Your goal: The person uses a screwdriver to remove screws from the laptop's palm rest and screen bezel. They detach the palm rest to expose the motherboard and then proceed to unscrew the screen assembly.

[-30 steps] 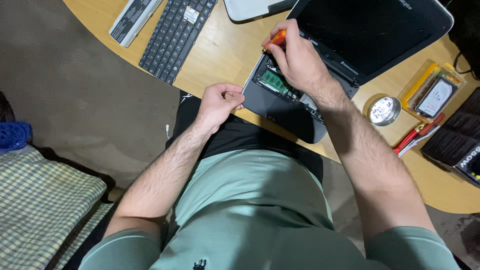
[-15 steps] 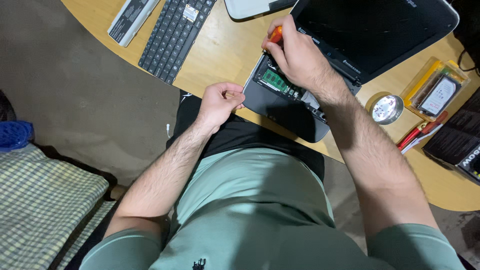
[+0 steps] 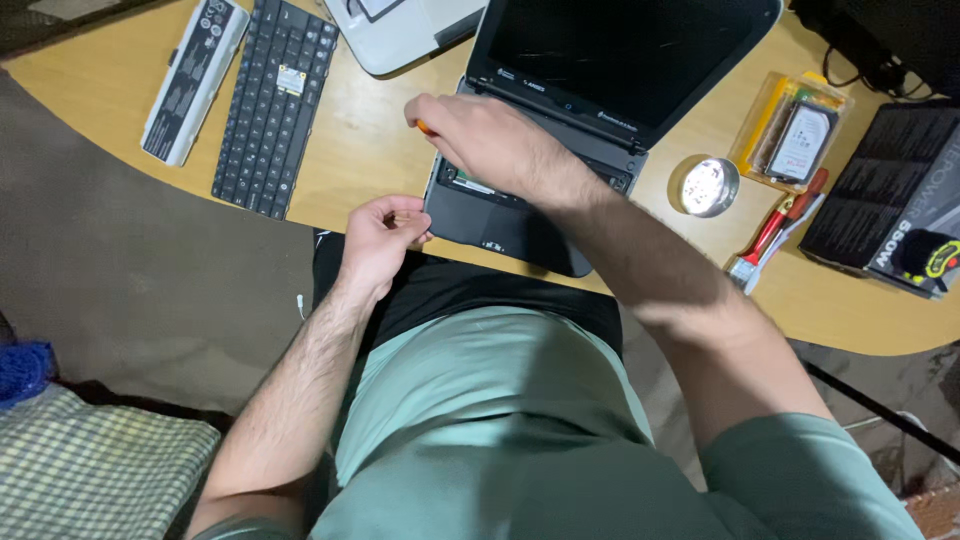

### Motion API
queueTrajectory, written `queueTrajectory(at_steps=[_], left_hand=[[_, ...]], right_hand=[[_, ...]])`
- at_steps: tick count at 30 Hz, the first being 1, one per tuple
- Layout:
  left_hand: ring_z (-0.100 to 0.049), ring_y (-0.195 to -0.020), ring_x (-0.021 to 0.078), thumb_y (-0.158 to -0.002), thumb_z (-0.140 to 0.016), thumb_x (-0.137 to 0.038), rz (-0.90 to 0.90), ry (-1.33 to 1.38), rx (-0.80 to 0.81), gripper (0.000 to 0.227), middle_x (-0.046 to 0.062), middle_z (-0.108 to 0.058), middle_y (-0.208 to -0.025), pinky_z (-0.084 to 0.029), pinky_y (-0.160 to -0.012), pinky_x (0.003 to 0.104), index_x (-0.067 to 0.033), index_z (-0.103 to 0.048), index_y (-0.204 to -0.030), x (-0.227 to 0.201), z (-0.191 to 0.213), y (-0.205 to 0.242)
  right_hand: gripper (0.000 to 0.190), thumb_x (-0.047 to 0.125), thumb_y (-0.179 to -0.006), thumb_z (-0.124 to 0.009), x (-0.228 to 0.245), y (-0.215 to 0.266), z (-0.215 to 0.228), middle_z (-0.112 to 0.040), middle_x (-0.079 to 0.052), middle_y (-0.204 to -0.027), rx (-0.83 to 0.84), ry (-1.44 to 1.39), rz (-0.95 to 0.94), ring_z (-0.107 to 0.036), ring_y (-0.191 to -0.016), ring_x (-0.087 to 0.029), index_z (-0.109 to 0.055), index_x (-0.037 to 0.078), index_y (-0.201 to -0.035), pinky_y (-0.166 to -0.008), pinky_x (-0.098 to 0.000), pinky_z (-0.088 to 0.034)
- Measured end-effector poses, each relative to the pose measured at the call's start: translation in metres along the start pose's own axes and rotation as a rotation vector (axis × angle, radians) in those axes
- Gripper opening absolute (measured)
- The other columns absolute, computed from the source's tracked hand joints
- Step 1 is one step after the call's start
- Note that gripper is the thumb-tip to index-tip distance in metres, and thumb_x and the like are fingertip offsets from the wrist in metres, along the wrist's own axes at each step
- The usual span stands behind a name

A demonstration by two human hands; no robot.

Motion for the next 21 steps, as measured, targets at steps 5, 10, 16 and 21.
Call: queueTrajectory(at_steps=[5,10,16,21], left_hand=[[-0.080,-0.073,0.0165,-0.101,-0.092,0.001,-0.019,-0.010,-0.034,0.027,0.007,-0.082,-0.097,-0.071,-0.074,0.028,-0.0012,-0.085,-0.127,-0.008,-0.004,0.006],[-0.073,-0.073,0.0109,-0.100,-0.095,-0.003,-0.072,-0.049,-0.034,0.033,0.000,-0.076,-0.091,-0.070,-0.077,0.027,-0.0026,-0.088,-0.132,-0.009,-0.005,0.005],[-0.072,-0.071,0.0124,-0.107,-0.091,-0.003,-0.099,-0.021,0.016,0.018,0.005,-0.080,-0.090,-0.066,-0.071,0.025,0.0009,-0.090,-0.124,0.009,-0.002,-0.009],[-0.084,-0.077,0.0165,-0.110,-0.091,-0.003,-0.163,-0.106,0.064,0.020,0.015,-0.082,-0.100,-0.075,-0.069,0.027,0.0055,-0.089,-0.128,0.003,-0.001,-0.006]], right_hand=[[0.036,0.009,-0.126,-0.068,-0.006,-0.013,0.009,-0.081,-0.022,-0.100,-0.010,-0.046,-0.184,-0.078,-0.081,-0.052,-0.046,0.011,-0.154,-0.070,-0.0603,-0.058],[0.052,0.010,-0.130,-0.064,0.001,0.002,0.022,-0.076,-0.017,-0.102,-0.165,-0.083,-0.297,-0.076,-0.081,-0.033,-0.040,0.015,-0.177,-0.069,-0.0491,-0.062],[0.044,0.012,-0.127,-0.045,0.008,0.114,0.036,-0.070,-0.008,-0.114,-0.341,-0.582,-0.509,-0.073,-0.101,-0.024,-0.039,0.006,-0.171,-0.094,-0.0433,-0.063],[0.039,0.028,-0.123,-0.054,-0.007,0.259,0.044,-0.054,-0.002,-0.096,-0.712,-0.873,-0.663,-0.057,-0.077,-0.012,-0.048,0.004,-0.154,-0.068,-0.0315,-0.048]])
Point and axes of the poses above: each hand's wrist, its own y-axis away from the middle knuckle, its own z-axis out of the back of the hand, x = y × z, the point moved 7 cm from there along -y, towards the middle knuckle
